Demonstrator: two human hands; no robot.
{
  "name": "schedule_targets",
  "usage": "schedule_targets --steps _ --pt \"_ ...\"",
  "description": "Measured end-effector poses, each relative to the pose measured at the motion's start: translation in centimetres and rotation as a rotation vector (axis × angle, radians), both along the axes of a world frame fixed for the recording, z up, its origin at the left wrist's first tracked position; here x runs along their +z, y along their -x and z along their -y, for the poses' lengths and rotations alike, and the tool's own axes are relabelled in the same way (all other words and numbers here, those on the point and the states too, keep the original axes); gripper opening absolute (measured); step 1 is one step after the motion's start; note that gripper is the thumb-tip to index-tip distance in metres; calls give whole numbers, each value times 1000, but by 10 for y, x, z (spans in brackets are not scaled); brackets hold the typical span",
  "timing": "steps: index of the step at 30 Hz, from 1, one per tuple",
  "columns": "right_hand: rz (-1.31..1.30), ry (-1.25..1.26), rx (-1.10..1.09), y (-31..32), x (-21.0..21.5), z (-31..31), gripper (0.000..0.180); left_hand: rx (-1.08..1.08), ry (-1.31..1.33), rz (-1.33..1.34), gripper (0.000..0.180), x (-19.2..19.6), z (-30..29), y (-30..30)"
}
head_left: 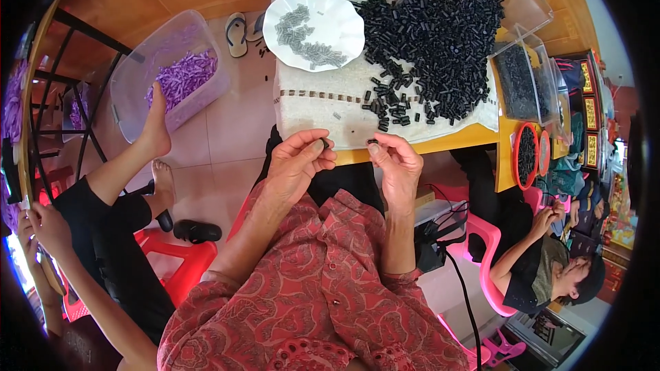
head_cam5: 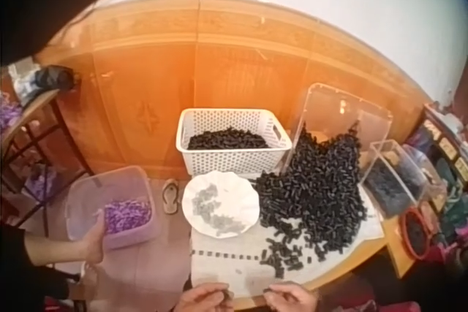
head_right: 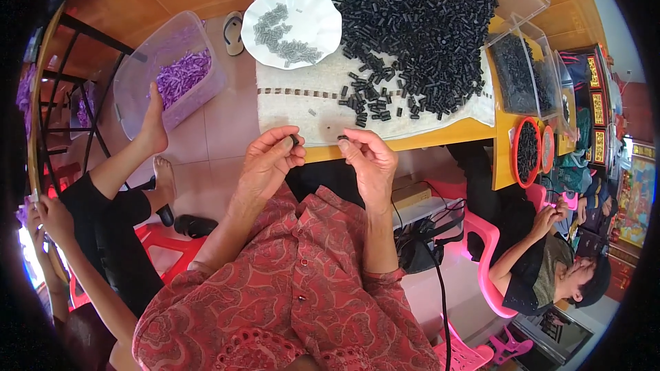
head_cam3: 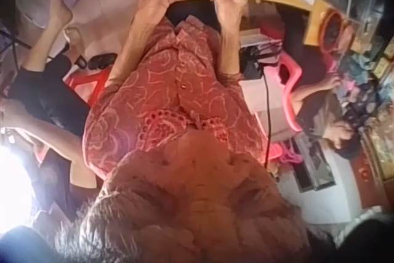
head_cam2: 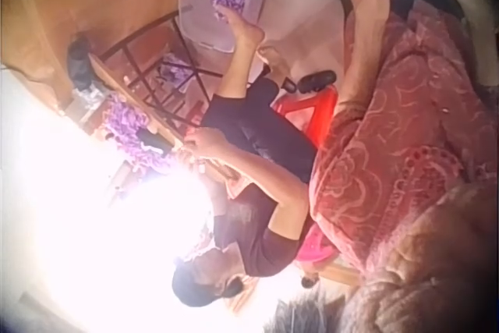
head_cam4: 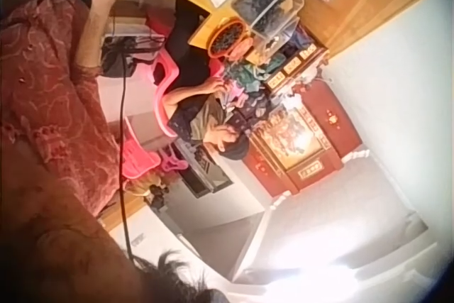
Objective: The person is manually assembling small components by inserting metal pins into black plastic parts.
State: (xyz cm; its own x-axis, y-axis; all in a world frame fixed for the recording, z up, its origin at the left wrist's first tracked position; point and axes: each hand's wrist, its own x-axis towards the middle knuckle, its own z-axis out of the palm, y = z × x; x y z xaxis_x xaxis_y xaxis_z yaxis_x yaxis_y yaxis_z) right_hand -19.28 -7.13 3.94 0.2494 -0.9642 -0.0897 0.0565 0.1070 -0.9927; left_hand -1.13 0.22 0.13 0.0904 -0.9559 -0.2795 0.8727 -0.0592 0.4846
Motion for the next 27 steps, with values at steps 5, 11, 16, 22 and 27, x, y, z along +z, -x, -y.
schedule_targets --steps 5,11,16,22,27 --pt "84 -31 73 -11 -3 -8 21 4 1 6 23 0 -1 0" --pt "52 -85 110 -25 6 -19 20 -8 5 18 23 -1 -2 0" --pt "52 -148 134 -24 5 -22 19 -6 21 0 23 -3 -3 1" --pt "0 -139 137 -26 8 -25 16 -8 43 -53 23 -3 -3 4" --pt "43 -70 170 -27 8 -25 14 -7 36 -52 23 -2 -3 4"
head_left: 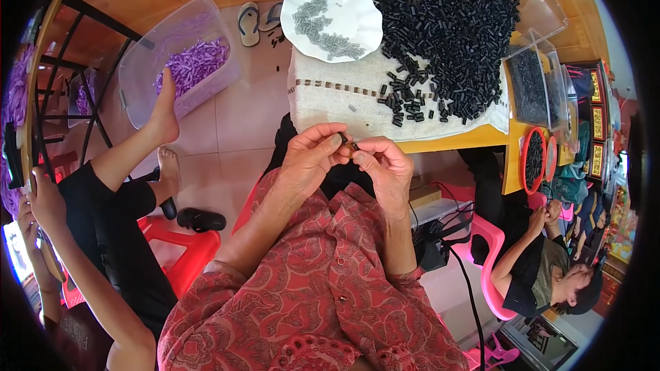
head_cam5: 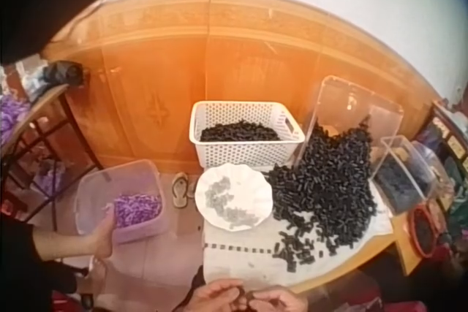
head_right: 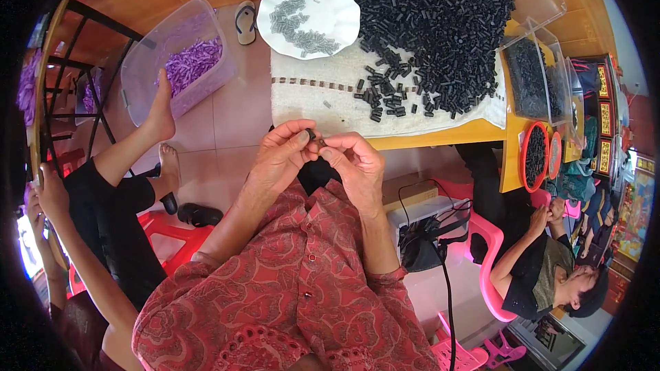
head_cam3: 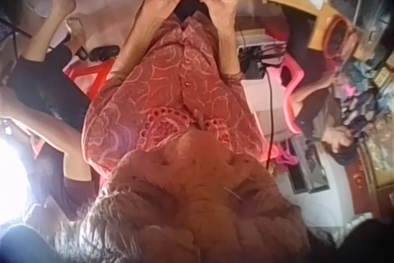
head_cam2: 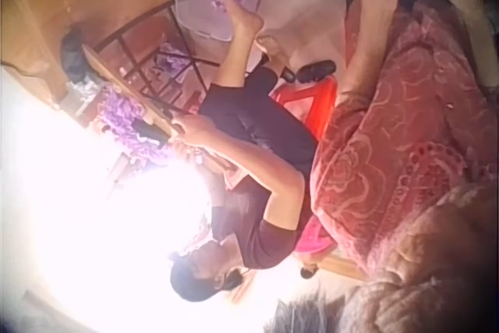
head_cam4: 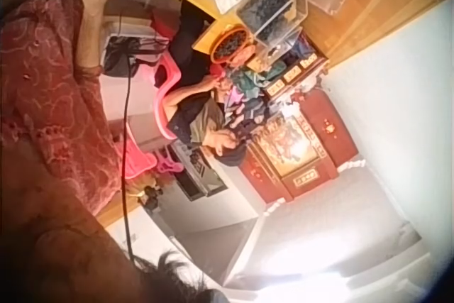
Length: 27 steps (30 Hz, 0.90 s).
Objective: The person is manually assembling small components by inserting metal pins into black plastic parts.
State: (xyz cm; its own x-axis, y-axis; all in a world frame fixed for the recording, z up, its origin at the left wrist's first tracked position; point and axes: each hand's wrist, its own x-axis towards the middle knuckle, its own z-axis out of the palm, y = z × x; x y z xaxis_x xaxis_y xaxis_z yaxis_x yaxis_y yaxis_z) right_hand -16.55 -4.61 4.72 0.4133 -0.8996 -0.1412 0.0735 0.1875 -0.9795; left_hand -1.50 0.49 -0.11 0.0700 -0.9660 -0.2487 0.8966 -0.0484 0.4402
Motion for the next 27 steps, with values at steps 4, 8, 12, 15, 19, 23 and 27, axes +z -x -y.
schedule_targets --steps 4,8,12,15,19,23,27 --pt "25 52 18 -3 -1 0 15 -7 2 -1 24 -1 0 0" --pt "-2 105 38 -5 2 0 14 0 10 6 24 -3 -1 1" --pt "17 94 41 -6 2 0 13 8 14 17 25 -4 -1 3" --pt "-10 118 22 -6 1 0 13 9 13 49 25 -2 -1 3" --pt "-34 175 7 -5 -3 0 12 8 21 76 25 -1 0 3" --pt "-106 255 11 -7 1 -1 12 6 34 57 25 -1 0 2" --pt "-100 291 -1 -9 0 -3 13 16 33 32 25 -2 -1 3"
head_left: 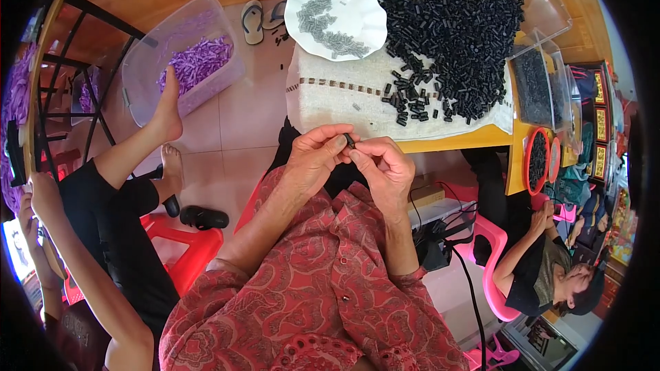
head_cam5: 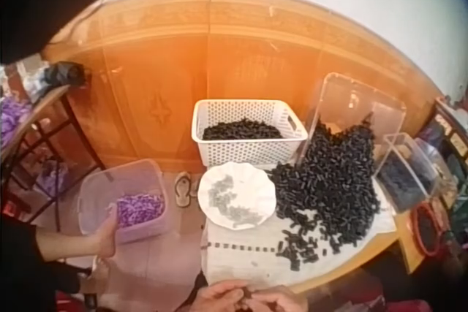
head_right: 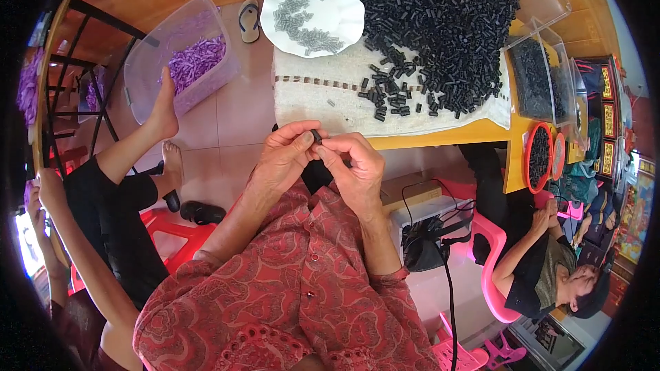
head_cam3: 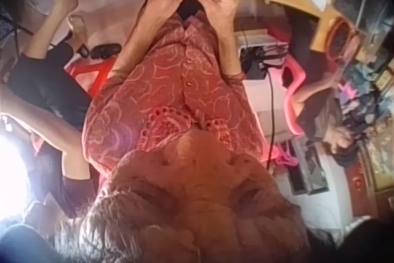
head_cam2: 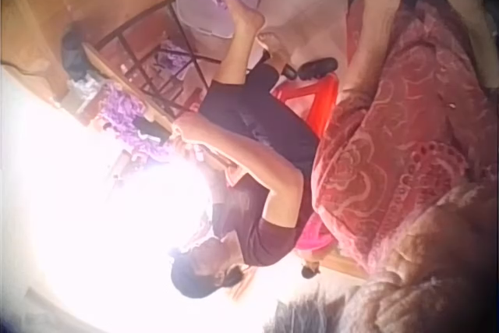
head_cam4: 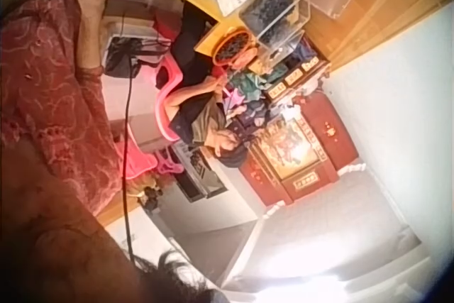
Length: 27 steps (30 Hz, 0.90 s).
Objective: The person is manually assembling small components by inserting metal pins into black plastic parts.
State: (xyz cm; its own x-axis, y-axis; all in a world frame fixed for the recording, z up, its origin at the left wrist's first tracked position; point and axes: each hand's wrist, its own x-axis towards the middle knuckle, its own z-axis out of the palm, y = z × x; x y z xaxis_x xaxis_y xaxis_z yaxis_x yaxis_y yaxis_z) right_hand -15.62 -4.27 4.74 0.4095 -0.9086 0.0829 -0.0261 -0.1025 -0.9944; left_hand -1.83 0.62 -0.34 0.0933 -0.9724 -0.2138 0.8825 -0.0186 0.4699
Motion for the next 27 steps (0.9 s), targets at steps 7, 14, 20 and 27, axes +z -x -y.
schedule_targets --steps 7,14,20,27 --pt "65 -75 20 1 2 -1 14 -3 -12 -68 24 -2 0 -1" --pt "128 -125 43 -1 2 -1 15 8 0 -88 23 -3 1 -2" --pt "129 -116 39 -2 1 -1 14 13 -15 -91 23 -3 0 -1" --pt "91 -68 40 -3 -1 -1 14 19 -17 -70 22 -3 0 0"
